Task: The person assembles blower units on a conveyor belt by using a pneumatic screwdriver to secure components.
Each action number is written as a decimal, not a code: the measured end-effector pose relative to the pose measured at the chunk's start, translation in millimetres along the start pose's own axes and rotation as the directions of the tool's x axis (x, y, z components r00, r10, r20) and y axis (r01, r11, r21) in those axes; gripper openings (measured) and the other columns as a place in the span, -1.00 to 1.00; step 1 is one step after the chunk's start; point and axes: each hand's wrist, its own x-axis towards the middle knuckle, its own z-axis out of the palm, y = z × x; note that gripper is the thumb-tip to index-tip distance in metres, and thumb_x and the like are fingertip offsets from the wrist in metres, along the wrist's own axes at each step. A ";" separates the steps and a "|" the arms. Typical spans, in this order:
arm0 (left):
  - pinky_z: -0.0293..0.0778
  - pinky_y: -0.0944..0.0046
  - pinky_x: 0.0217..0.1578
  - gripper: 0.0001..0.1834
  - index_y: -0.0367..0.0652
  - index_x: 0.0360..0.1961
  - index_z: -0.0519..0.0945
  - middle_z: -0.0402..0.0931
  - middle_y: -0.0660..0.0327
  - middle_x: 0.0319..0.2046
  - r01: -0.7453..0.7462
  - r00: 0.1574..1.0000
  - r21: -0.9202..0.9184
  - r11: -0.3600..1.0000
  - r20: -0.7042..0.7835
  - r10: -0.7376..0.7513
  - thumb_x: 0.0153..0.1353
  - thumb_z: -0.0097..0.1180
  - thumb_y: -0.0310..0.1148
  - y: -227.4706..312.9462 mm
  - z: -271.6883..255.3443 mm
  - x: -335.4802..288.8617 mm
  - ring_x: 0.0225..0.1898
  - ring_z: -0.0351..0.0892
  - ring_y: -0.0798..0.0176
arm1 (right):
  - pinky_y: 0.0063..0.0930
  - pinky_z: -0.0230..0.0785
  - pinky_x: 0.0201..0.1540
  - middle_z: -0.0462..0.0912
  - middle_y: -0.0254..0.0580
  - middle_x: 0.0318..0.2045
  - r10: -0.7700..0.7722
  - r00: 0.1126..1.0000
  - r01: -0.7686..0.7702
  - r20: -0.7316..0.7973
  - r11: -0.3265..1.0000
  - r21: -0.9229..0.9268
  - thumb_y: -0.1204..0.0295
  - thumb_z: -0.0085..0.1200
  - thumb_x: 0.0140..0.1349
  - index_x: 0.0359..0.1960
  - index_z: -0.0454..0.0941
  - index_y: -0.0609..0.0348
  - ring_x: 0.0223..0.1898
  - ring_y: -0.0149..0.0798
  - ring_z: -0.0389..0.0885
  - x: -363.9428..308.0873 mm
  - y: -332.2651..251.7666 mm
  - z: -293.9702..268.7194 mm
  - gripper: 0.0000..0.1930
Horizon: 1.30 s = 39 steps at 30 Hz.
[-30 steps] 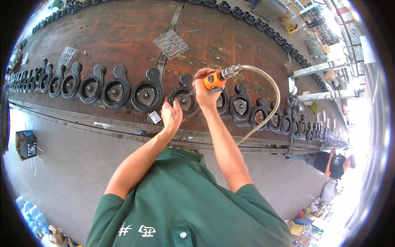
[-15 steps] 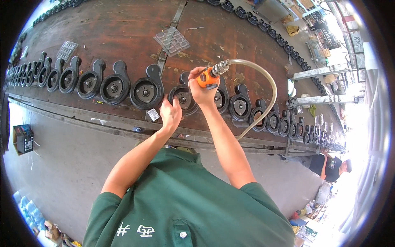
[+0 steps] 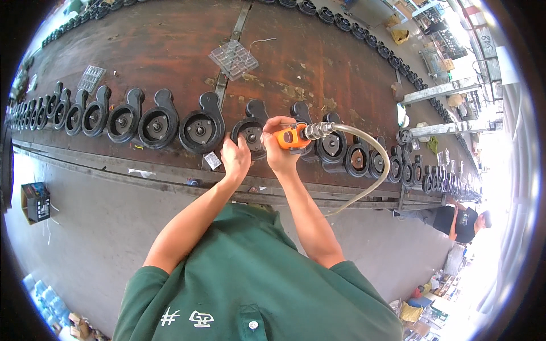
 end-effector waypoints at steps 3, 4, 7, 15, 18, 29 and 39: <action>0.47 -0.12 0.09 -0.50 -0.37 0.16 0.49 0.64 -0.28 -0.09 -0.015 0.999 -0.003 1.000 0.030 0.015 0.39 0.04 -0.17 -1.6 0.5 0.7 0.01 0.60 -0.37 | -0.47 0.47 -0.33 0.54 -0.15 -0.28 0.001 0.999 0.000 -0.038 1.000 0.014 0.72 -0.06 0.17 -0.06 0.40 0.24 -0.43 -0.39 0.52 -3.2 1.6 -3.7 -0.71; 0.47 -0.11 0.10 -0.50 -0.38 0.16 0.49 0.63 -0.29 -0.08 -0.025 0.999 -0.002 1.000 0.030 0.025 0.39 0.04 -0.17 -0.6 -0.1 0.9 0.02 0.60 -0.37 | -0.47 0.47 -0.33 0.54 -0.15 -0.28 0.000 0.999 0.000 -0.035 1.000 0.011 0.72 -0.06 0.17 -0.06 0.40 0.24 -0.43 -0.39 0.51 -3.6 2.5 -5.5 -0.71; 0.47 -0.11 0.10 -0.49 -0.40 0.17 0.48 0.62 -0.31 -0.06 0.042 0.998 0.013 0.999 0.049 -0.043 0.40 0.04 -0.16 2.0 -1.8 1.3 0.03 0.59 -0.36 | -0.51 0.48 -0.34 0.56 -0.16 -0.31 -0.003 0.999 0.004 -0.035 1.000 0.026 0.73 -0.04 0.17 -0.07 0.41 0.25 -0.43 -0.41 0.53 -2.6 4.3 -7.6 -0.71; 0.47 -0.12 0.08 -0.55 -0.28 0.14 0.51 0.64 -0.27 -0.08 0.127 0.987 -0.079 0.989 0.114 -0.117 0.39 0.04 -0.16 -4.0 2.6 4.9 0.01 0.60 -0.37 | -0.58 0.49 -0.36 0.60 -0.20 -0.35 0.004 1.000 -0.004 0.004 0.996 0.092 0.74 0.02 0.16 -0.06 0.42 0.26 -0.41 -0.44 0.58 -3.1 5.9 -4.9 -0.69; 0.48 -0.13 0.07 -0.55 -0.27 0.13 0.51 0.64 -0.25 -0.09 0.079 0.992 -0.064 0.995 0.099 -0.073 0.39 0.04 -0.16 0.4 -2.5 1.2 0.00 0.60 -0.36 | -0.58 0.48 -0.35 0.59 -0.20 -0.35 0.010 1.000 -0.011 0.017 0.999 0.052 0.75 0.01 0.16 -0.05 0.42 0.25 -0.41 -0.44 0.58 -2.5 5.1 -6.4 -0.69; 0.48 -0.08 0.07 -0.56 -0.21 0.14 0.50 0.64 -0.19 -0.05 0.115 0.984 -0.141 0.983 0.149 -0.094 0.39 0.04 -0.15 -5.7 -3.9 7.2 0.03 0.61 -0.30 | -0.57 0.49 -0.29 0.63 -0.16 -0.35 -0.004 0.966 0.031 0.259 0.995 -0.099 0.67 0.13 0.06 -0.26 0.55 0.29 -0.39 -0.43 0.60 4.0 -0.1 -10.5 -0.81; 0.45 -0.02 0.13 -0.48 -0.21 0.26 0.41 0.59 -0.18 0.05 0.191 0.960 -0.258 0.947 0.249 -0.126 0.38 0.08 -0.17 -14.1 -3.3 5.4 0.11 0.59 -0.23 | -0.47 0.43 -0.34 0.48 -0.15 -0.27 -0.023 0.994 0.030 0.111 0.998 -0.058 0.61 0.07 0.19 -0.09 0.37 0.18 -0.43 -0.38 0.43 -9.6 12.1 -4.2 -0.74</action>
